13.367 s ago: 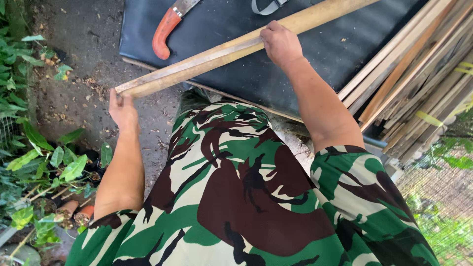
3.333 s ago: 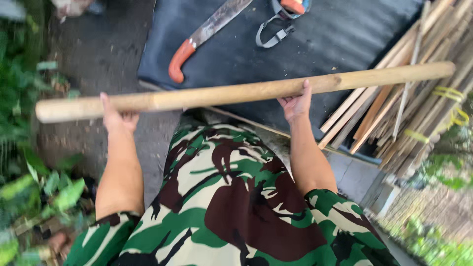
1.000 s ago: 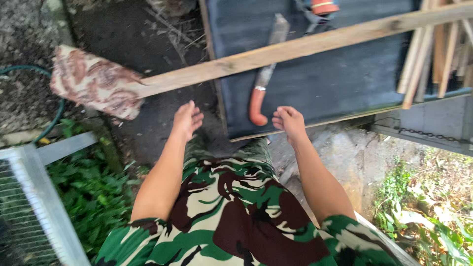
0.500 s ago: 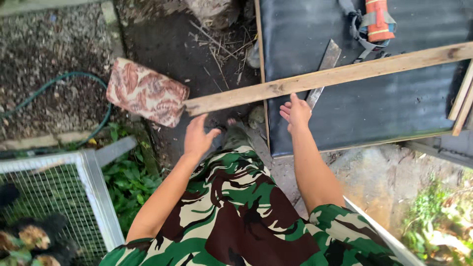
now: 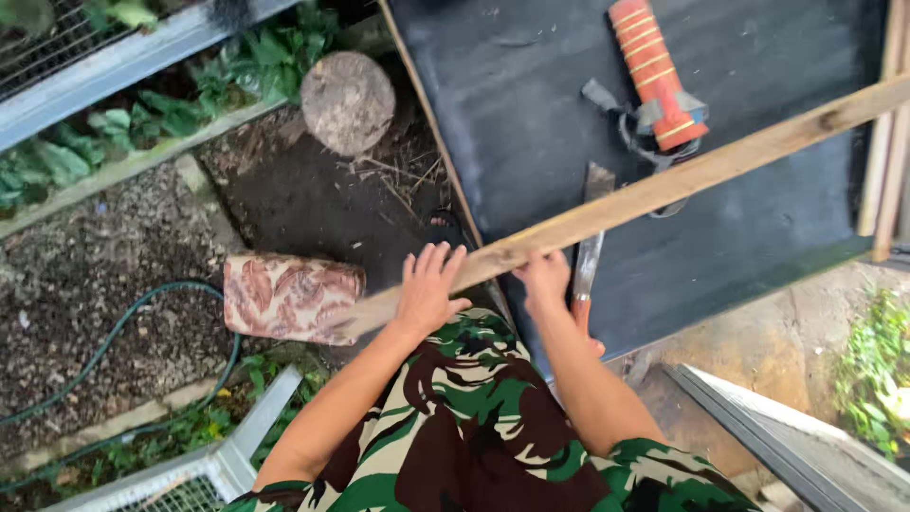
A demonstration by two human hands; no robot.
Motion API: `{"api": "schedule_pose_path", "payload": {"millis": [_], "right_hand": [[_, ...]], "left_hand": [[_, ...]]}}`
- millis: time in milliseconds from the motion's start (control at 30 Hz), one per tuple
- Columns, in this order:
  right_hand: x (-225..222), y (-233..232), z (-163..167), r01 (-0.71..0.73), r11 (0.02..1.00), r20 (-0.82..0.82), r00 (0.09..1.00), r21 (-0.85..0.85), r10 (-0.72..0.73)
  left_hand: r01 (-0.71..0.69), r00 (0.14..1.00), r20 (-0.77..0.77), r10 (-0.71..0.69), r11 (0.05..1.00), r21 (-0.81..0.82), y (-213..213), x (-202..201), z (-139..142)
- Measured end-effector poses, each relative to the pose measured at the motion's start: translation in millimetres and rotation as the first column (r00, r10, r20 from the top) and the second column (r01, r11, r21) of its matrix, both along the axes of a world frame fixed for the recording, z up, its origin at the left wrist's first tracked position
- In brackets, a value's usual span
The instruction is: The person selects a long wooden stick from a pile, then uses a hand saw to cut the stick while sitting on the ground. The person handles the stick and saw with both hands, positioning the stick on a rock for support during cutting.
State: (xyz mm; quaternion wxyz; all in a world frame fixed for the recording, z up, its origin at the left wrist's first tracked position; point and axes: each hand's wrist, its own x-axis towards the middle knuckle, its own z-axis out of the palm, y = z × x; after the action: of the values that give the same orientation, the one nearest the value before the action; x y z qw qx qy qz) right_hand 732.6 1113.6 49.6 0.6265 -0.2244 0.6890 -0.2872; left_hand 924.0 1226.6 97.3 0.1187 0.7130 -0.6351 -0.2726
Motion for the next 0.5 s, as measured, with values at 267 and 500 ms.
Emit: {"api": "schedule_pose_path", "payload": {"millis": [267, 500], "right_hand": [[71.6, -67.0, 9.5, -0.166, 0.985, 0.038, 0.985, -0.044, 0.168], [100.1, -142.4, 46.8, -0.359, 0.925, 0.074, 0.926, -0.122, 0.369]], "left_hand": [[-0.029, 0.982, 0.187, -0.008, 0.981, 0.193, -95.4, 90.5, 2.7], [-0.031, 0.98, 0.2, 0.017, 0.997, 0.07, -149.4, 176.1, -32.2]]}}
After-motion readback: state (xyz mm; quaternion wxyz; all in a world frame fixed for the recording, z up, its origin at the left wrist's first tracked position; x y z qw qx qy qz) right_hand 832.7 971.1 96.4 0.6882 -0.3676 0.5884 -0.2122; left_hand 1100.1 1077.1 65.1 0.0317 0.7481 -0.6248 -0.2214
